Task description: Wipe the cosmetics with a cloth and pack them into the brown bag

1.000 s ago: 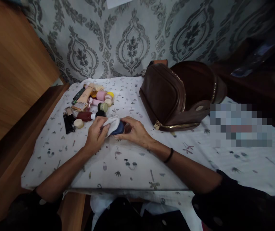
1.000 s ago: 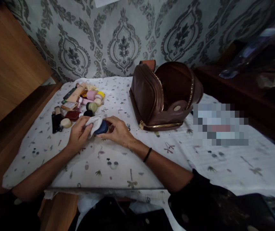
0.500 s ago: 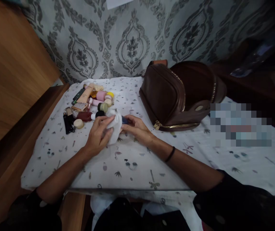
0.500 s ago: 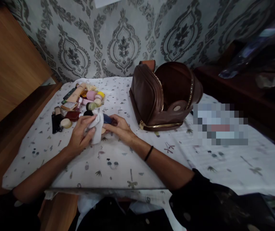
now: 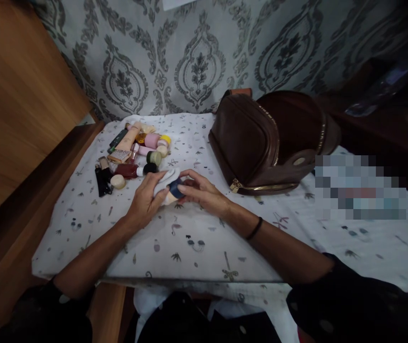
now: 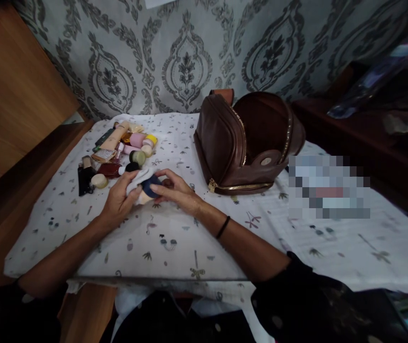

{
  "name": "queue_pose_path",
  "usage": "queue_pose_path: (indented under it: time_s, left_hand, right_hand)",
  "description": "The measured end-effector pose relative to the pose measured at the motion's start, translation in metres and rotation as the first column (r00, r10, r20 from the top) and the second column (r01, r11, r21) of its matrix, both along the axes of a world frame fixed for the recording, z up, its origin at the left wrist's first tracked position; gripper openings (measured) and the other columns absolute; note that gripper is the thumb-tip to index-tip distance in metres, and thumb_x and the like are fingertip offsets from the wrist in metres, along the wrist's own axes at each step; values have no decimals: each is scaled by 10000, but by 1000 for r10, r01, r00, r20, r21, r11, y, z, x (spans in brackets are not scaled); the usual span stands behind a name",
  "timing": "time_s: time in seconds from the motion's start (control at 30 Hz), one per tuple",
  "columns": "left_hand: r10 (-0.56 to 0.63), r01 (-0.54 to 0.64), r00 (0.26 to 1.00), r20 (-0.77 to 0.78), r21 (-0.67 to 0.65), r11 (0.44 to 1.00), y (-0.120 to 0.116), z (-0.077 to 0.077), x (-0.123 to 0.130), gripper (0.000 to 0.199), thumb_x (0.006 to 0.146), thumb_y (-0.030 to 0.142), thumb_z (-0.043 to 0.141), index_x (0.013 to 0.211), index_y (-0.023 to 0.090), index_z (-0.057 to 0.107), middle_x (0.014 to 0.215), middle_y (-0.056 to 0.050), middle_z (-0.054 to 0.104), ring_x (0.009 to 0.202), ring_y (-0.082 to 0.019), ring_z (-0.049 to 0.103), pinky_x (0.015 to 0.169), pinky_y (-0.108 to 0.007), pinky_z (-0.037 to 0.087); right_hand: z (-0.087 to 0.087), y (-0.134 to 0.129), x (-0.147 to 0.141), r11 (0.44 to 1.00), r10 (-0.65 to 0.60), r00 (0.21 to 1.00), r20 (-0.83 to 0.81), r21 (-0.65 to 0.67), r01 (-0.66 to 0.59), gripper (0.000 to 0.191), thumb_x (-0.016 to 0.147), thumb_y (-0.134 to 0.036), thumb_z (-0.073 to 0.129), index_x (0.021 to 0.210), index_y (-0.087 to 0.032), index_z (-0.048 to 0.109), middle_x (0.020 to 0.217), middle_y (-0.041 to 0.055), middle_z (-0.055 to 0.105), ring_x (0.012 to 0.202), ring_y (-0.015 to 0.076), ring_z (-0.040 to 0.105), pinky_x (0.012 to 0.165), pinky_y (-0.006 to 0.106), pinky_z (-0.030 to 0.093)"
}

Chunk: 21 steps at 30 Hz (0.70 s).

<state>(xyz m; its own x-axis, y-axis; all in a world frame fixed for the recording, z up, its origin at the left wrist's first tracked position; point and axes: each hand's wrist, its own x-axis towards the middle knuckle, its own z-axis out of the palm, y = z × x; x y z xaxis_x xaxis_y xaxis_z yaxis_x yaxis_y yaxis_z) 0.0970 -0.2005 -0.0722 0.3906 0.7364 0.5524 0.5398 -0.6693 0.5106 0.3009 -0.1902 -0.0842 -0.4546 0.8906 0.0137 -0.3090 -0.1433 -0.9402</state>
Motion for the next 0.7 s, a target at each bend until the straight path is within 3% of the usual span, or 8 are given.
queue_pose_path:
  time_s: [0.1,0.23,0.33,0.43,0.6,0.7]
  left_hand:
    - [-17,17,1000,26,-16,1000,0,2,1,317,1022,337,432,1222,160,603,1074,-81,675,991,-198,621,879,-313,488]
    - [33,-24,997,72,-119,993,0,2,2,277,1003,364,451,1063,158,626,924,-43,663,839,-175,603,783,-283,470]
    - [106,-56,981,164,-284,957,4,0,2,323,999,443,444,945,166,603,780,-3,605,724,-154,547,690,-262,442]
    - [159,-38,944,290,-381,924,9,-2,1,421,985,551,433,865,175,581,773,-3,603,722,-149,542,670,-254,439]
    - [180,24,934,307,-557,830,9,-4,2,589,947,691,372,744,179,579,613,-8,604,569,-151,540,579,-270,436]
    - [145,65,945,294,-601,796,3,-5,3,607,909,716,437,728,164,614,629,-18,635,592,-153,549,609,-272,450]
  right_hand:
    - [0,-1,-2,996,30,997,75,77,-36,476,686,-447,859,979,-214,566,957,-2,606,832,151,647,700,296,589]
    - [-1,-2,-3,987,12,986,165,155,-38,550,613,-340,910,1023,-219,564,969,-21,584,805,117,607,728,270,559]
    - [0,-3,-2,992,40,990,136,111,-55,538,637,-353,892,1051,-223,573,1003,-9,578,816,135,628,721,298,582]
    - [1,-4,-2,997,52,998,34,53,-53,506,675,-394,863,1063,-227,585,1032,16,594,848,166,653,704,322,607]
    - [1,0,-3,994,-91,987,-132,43,98,518,662,-406,865,1063,-245,580,1038,19,615,910,178,648,779,342,616]
    - [1,4,-1,968,-228,970,-86,88,235,548,641,-393,870,1077,-254,570,1055,12,603,878,165,650,750,310,606]
